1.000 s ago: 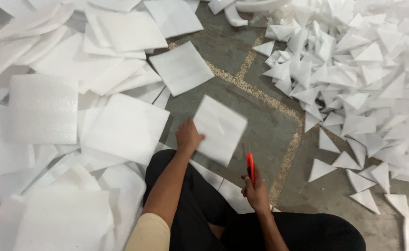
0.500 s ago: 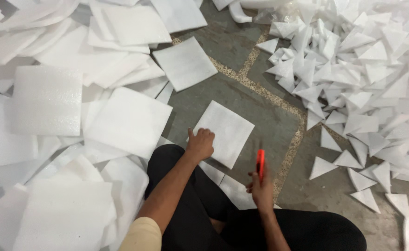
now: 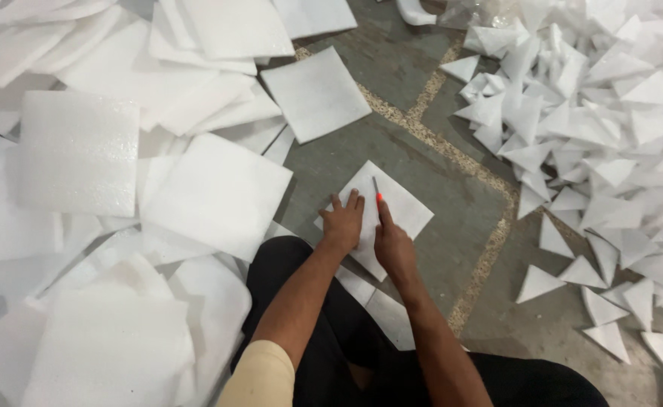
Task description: The person sits on the floor and repeatedly cuts square white foam sheets into smaller pieces using a red utility knife. The cut pieces are placed into a growing pile on the right side of the frame.
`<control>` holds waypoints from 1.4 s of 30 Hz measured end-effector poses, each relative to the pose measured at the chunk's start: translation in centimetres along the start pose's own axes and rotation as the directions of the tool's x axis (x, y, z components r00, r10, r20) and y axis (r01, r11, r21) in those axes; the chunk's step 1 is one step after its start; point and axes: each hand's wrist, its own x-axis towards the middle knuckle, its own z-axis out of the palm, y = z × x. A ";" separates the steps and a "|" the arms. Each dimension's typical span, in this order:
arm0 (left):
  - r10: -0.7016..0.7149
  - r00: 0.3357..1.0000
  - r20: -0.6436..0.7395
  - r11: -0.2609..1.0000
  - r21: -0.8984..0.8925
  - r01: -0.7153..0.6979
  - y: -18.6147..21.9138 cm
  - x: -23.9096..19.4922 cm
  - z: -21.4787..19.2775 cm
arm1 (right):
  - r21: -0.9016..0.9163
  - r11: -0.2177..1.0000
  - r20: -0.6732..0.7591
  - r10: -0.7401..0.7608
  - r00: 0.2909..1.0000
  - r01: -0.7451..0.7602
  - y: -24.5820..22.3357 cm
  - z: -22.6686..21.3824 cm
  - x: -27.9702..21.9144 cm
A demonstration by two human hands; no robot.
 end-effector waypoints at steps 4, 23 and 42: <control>0.026 0.999 -0.032 1.000 -0.010 -0.026 -0.3 0.0 0.7 | -0.092 0.996 0.049 0.009 0.999 -0.004 0.1 1.1 4.4; 0.018 0.999 -0.034 1.000 -0.014 -0.019 -0.2 -0.1 0.6 | -0.053 0.984 0.214 0.176 0.961 -0.168 0.4 -1.7 -11.3; -0.050 0.998 0.044 0.997 -0.059 0.053 0.6 -0.6 0.5 | 0.045 0.968 0.158 0.237 0.959 -0.246 -0.2 -3.3 -11.0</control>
